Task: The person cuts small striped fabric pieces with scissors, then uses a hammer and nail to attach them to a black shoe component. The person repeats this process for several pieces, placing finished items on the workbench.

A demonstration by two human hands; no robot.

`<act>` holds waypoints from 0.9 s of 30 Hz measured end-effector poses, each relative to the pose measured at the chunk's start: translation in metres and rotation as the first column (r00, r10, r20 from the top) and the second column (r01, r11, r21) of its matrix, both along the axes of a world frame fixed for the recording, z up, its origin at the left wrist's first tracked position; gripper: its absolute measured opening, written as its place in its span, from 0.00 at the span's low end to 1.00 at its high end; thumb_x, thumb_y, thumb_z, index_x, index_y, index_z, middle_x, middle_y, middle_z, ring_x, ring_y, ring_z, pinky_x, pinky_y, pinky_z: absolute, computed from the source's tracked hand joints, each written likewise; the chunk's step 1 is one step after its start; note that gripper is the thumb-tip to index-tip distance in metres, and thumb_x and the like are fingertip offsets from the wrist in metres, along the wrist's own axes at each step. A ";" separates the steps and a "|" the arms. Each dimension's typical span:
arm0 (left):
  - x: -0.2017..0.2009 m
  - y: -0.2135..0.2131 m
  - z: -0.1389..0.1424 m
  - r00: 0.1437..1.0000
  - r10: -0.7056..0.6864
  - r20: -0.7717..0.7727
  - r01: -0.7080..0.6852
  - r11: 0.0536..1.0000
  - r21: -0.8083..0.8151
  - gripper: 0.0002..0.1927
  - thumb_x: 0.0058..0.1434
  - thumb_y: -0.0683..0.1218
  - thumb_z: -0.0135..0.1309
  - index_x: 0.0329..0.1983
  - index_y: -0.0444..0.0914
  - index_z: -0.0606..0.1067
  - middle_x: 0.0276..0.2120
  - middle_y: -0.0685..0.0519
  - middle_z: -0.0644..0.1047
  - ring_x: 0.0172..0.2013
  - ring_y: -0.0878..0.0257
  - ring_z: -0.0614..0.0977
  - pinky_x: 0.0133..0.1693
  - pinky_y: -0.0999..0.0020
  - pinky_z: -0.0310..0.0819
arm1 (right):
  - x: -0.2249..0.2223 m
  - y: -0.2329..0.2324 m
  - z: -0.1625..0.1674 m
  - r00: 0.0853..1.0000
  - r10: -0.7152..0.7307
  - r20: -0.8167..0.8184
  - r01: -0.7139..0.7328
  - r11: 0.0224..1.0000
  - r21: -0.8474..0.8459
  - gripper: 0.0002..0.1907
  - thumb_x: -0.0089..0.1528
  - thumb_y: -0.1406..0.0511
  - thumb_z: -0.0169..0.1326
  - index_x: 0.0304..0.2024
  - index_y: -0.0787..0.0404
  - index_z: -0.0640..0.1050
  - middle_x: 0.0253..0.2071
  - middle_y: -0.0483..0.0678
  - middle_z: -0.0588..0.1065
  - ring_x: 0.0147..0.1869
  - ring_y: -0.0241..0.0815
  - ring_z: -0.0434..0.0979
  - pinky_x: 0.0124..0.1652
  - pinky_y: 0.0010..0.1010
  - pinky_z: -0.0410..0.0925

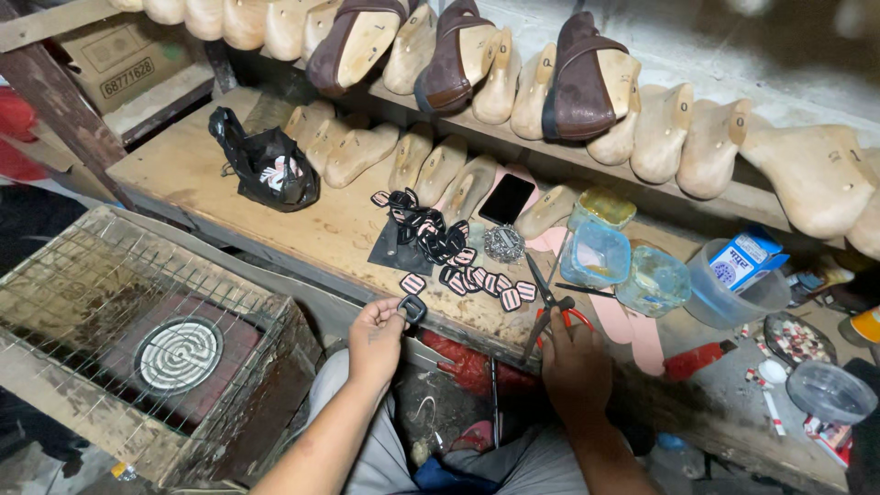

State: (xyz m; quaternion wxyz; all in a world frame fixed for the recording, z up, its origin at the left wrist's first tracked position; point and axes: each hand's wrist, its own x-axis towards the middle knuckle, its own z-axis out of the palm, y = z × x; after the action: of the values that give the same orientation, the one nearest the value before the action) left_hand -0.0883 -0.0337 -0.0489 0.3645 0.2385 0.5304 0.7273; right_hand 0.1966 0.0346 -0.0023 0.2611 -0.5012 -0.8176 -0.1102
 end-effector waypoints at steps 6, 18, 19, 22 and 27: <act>-0.030 0.039 0.018 0.975 0.053 -0.216 -0.044 0.998 0.047 0.10 0.62 0.35 0.54 0.46 0.29 0.76 0.35 0.52 0.81 0.33 0.70 0.80 0.38 0.77 0.74 | -0.003 0.001 0.005 0.999 0.043 -0.003 -0.043 0.995 0.091 0.24 0.56 0.61 0.57 0.54 0.63 0.79 0.45 0.56 0.76 0.51 0.58 0.75 0.49 0.47 0.69; -0.061 0.105 0.073 0.730 0.126 -0.671 -0.205 0.978 -0.040 0.11 0.59 0.41 0.58 0.44 0.31 0.78 0.36 0.46 0.80 0.32 0.56 0.82 0.39 0.65 0.76 | -0.011 -0.007 0.012 0.998 -0.030 -0.047 0.033 0.998 0.045 0.26 0.52 0.65 0.60 0.55 0.61 0.79 0.50 0.54 0.77 0.54 0.57 0.74 0.48 0.47 0.70; -0.057 0.094 0.071 0.664 0.131 -0.736 -0.200 0.980 -0.006 0.10 0.59 0.41 0.58 0.42 0.32 0.79 0.37 0.45 0.80 0.33 0.53 0.82 0.39 0.62 0.77 | -0.010 -0.007 0.012 0.997 -0.048 -0.060 0.048 0.999 0.007 0.26 0.53 0.65 0.61 0.55 0.60 0.79 0.49 0.54 0.77 0.53 0.57 0.75 0.48 0.47 0.70; -0.036 0.058 0.063 0.562 -0.064 -0.825 -0.172 0.966 -0.193 0.08 0.59 0.43 0.59 0.39 0.35 0.81 0.38 0.46 0.80 0.40 0.47 0.81 0.43 0.56 0.75 | -0.008 -0.006 0.011 0.999 -0.043 0.007 0.043 0.998 -0.046 0.25 0.57 0.65 0.61 0.57 0.62 0.78 0.52 0.55 0.77 0.54 0.57 0.75 0.50 0.46 0.70; -0.019 0.027 0.051 0.341 -0.041 -0.939 -0.121 0.989 -0.086 0.13 0.52 0.45 0.63 0.39 0.35 0.81 0.45 0.46 0.79 0.46 0.45 0.77 0.49 0.55 0.71 | -0.006 -0.007 0.012 0.998 0.029 -0.056 -0.025 0.997 0.068 0.26 0.53 0.64 0.60 0.55 0.62 0.78 0.51 0.56 0.77 0.55 0.59 0.75 0.53 0.47 0.68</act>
State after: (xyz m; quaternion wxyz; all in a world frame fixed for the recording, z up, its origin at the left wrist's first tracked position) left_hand -0.1076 -0.0070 0.0022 -0.0080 0.5731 0.6986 0.4282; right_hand 0.1903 0.0272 0.0093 0.3026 -0.4838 -0.8124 -0.1197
